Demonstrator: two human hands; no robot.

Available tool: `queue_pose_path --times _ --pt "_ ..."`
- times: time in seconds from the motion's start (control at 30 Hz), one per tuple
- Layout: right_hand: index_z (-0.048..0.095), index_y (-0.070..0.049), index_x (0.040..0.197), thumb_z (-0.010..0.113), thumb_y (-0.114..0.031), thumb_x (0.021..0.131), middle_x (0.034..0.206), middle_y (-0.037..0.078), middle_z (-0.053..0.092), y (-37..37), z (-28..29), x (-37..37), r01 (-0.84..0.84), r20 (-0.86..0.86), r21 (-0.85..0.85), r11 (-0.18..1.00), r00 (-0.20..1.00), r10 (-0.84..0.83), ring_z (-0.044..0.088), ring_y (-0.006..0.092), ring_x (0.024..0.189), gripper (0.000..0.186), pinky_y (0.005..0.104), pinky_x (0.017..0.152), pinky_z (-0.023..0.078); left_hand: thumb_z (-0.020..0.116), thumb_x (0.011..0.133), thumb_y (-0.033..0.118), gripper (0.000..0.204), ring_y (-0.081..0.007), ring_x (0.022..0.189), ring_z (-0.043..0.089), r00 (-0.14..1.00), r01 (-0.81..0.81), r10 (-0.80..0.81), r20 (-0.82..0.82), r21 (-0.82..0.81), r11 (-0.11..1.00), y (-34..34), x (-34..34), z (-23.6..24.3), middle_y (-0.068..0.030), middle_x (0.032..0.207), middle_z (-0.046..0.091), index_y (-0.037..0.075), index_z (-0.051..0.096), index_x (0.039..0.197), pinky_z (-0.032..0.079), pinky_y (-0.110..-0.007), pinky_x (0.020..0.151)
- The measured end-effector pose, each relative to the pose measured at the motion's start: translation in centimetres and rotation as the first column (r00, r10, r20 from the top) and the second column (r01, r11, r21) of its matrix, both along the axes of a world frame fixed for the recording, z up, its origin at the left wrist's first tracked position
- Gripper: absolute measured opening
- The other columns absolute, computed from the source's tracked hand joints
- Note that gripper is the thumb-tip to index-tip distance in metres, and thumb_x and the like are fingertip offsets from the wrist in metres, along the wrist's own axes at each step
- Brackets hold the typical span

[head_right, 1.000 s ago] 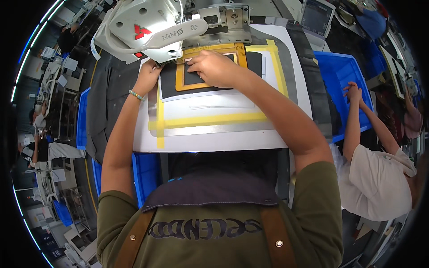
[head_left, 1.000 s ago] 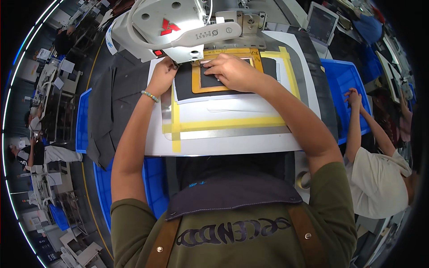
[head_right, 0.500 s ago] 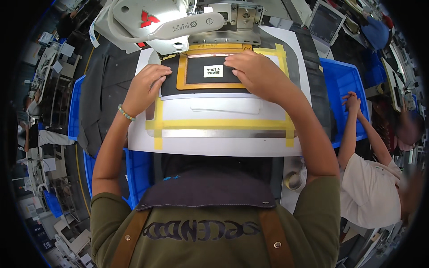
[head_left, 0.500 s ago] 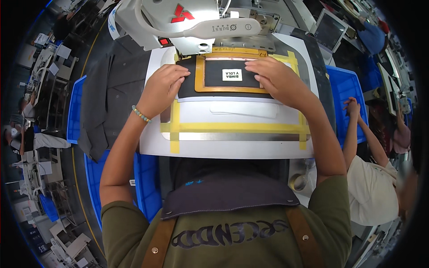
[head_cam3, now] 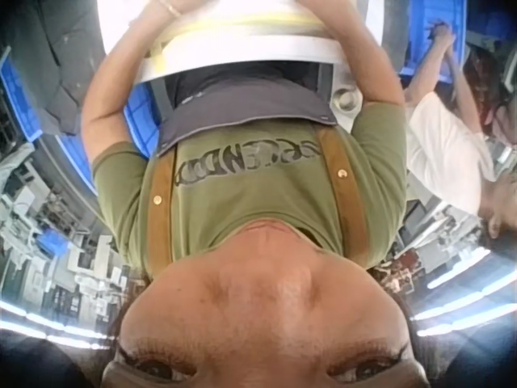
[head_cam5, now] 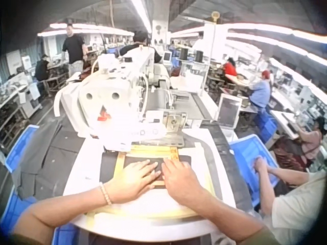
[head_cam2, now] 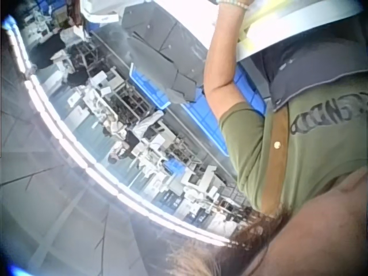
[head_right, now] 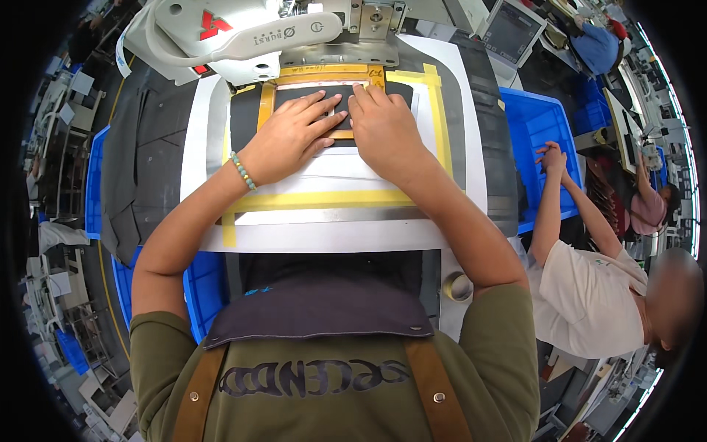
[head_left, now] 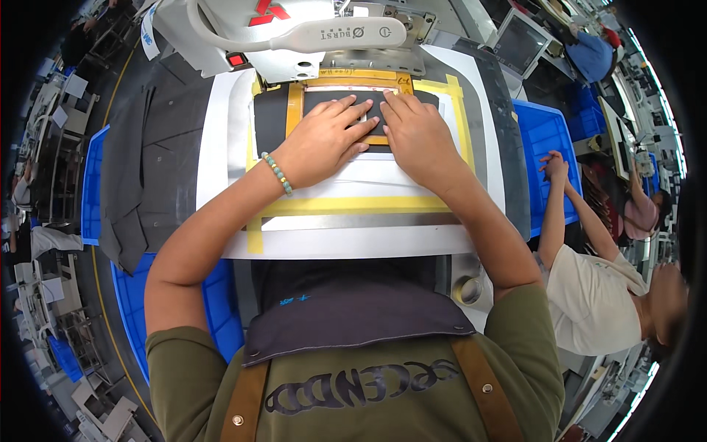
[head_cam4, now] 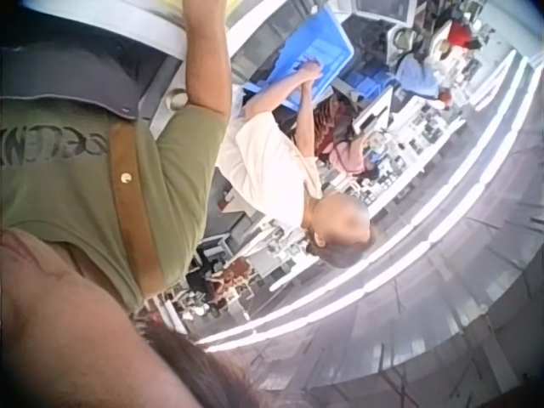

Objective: The person uses a sewing machine to attach white labels to dark fabric pieces. They place a fabric piece under a yellow guide frame, align the label, and operate the machine to sew it. After sewing, they remove the fabric and place it into a blue bin. The process is repeated for multiple items.

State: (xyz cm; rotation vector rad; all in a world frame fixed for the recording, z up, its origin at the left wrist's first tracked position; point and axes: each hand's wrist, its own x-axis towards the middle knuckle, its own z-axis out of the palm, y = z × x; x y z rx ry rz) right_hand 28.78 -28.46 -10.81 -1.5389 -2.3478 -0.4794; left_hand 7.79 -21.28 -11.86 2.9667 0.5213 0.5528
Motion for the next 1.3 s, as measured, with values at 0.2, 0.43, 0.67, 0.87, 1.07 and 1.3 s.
queue_pose_path --times 0.2,0.43,0.67,0.87,1.07,1.3 --pt "0.065 0.003 0.114 0.065 -0.013 0.088 0.116 0.016 0.067 0.1 -0.2 -0.3 0.013 -0.06 0.0 1.0 0.998 -0.013 0.061 0.0262 0.11 0.03 0.0368 0.088 0.049 0.063 0.096 0.022 0.04 -0.0331 0.137 0.048 1.0 0.017 -0.016 0.019 -0.041 0.999 0.1 -0.4 0.3 -0.0129 0.144 0.056 0.008 0.062 0.133 0.041 -0.045 0.109" --pt "0.066 0.004 0.113 0.065 -0.013 0.088 0.112 0.015 0.067 0.0 -0.7 -0.1 -0.005 -0.056 -0.019 1.0 0.998 0.004 0.062 0.0266 0.109 0.031 0.0349 0.087 0.05 0.064 0.096 0.02 0.036 -0.0325 0.134 0.051 0.999 -0.009 0.01 0.044 -0.014 1.0 0.1 0.0 0.2 -0.0125 0.141 0.059 0.007 0.064 0.13 0.043 -0.044 0.107" --pt "0.065 0.002 0.111 0.066 -0.015 0.088 0.115 0.016 0.066 0.0 -0.2 -0.1 -0.014 -0.041 0.02 1.0 0.999 0.014 0.061 0.0268 0.108 0.028 0.0362 0.085 0.05 0.064 0.095 0.02 0.036 -0.0342 0.135 0.05 1.0 -0.02 0.02 0.012 -0.005 1.0 -0.4 -0.7 0.7 -0.0132 0.143 0.057 0.007 0.064 0.128 0.043 -0.045 0.107" --pt "0.064 -0.002 0.101 0.069 -0.017 0.086 0.105 0.012 0.065 0.4 0.3 -0.2 0.001 -0.053 -0.042 0.999 0.999 -0.004 0.061 0.0257 0.101 0.022 0.0361 0.081 0.05 0.065 0.095 0.022 0.037 -0.034 0.135 0.049 0.999 -0.042 0.042 0.002 -0.032 0.999 -0.2 -1.2 0.7 -0.0128 0.143 0.056 0.01 0.064 0.13 0.04 -0.048 0.109" --pt "0.066 -0.004 0.097 0.072 -0.018 0.084 0.098 0.01 0.065 1.0 0.8 -0.3 0.014 -0.069 -0.08 0.997 0.997 -0.02 0.06 0.0249 0.096 0.019 0.0363 0.077 0.05 0.064 0.096 0.023 0.039 -0.0334 0.136 0.048 0.999 -0.033 0.033 -0.01 -0.045 0.998 0.0 -1.3 0.5 -0.0128 0.145 0.054 0.012 0.063 0.133 0.039 -0.049 0.11" --pt "0.069 -0.005 0.09 0.073 -0.018 0.084 0.091 0.009 0.066 1.5 1.0 0.3 -0.041 -0.154 -0.046 0.998 0.988 0.033 0.062 0.0255 0.095 0.015 0.0369 0.077 0.052 0.065 0.095 0.023 0.041 -0.0338 0.136 0.048 0.999 -0.043 0.042 -0.034 -0.025 0.999 -0.2 -1.2 0.9 -0.0136 0.145 0.054 0.011 0.062 0.134 0.04 -0.048 0.11"
